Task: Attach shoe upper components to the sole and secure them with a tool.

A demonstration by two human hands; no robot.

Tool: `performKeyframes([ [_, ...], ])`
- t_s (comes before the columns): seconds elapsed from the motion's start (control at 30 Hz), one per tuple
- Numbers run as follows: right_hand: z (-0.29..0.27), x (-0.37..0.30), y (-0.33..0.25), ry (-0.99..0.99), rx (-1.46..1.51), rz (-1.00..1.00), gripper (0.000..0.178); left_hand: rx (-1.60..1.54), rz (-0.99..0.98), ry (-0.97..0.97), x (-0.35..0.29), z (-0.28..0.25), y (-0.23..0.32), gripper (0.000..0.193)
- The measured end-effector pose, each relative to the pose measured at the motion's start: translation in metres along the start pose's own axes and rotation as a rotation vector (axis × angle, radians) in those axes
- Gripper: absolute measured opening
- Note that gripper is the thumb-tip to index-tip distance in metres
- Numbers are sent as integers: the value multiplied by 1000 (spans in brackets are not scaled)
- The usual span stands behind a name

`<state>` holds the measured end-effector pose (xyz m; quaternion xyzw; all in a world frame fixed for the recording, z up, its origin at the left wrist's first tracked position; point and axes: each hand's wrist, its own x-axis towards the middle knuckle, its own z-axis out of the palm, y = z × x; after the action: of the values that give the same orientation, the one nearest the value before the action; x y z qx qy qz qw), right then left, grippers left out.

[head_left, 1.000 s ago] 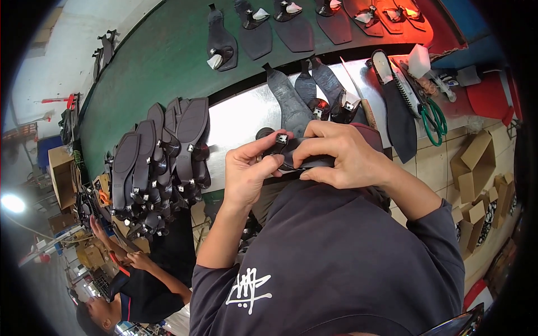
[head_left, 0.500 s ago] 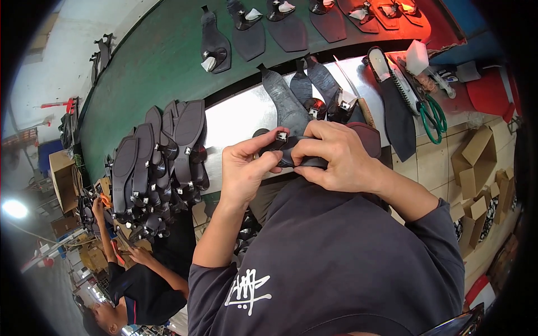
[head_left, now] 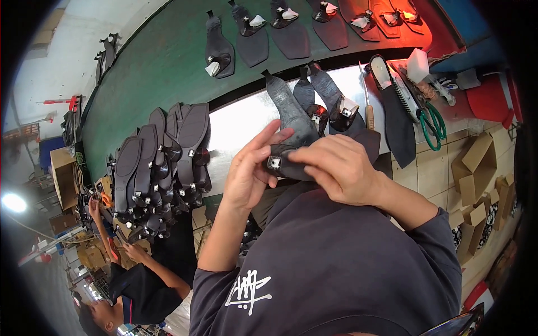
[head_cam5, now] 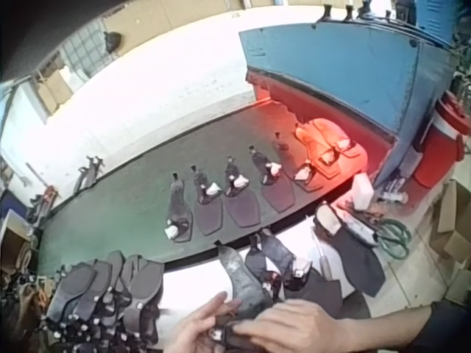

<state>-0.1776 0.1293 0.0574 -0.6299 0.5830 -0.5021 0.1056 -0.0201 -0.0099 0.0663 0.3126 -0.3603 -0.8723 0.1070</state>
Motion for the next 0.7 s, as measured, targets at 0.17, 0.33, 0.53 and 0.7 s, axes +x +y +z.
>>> performKeyframes([
  [0.17, 2, -2, 3, 3, -3, 151, 27, 215, -19, 58, -3, -9, -8, 34],
  [0.33, 5, -1, 3, -7, -53, 160, 18, 218, 2, 109, -2, 6, -6, 31],
  [0.53, 12, -6, 2, 57, -98, 167, 17, 433, 76, 117, -1, 6, -17, 34],
  [0.7, 10, -10, 3, 32, -73, 228, 17, 519, 87, 117, -4, 11, -22, 24],
])
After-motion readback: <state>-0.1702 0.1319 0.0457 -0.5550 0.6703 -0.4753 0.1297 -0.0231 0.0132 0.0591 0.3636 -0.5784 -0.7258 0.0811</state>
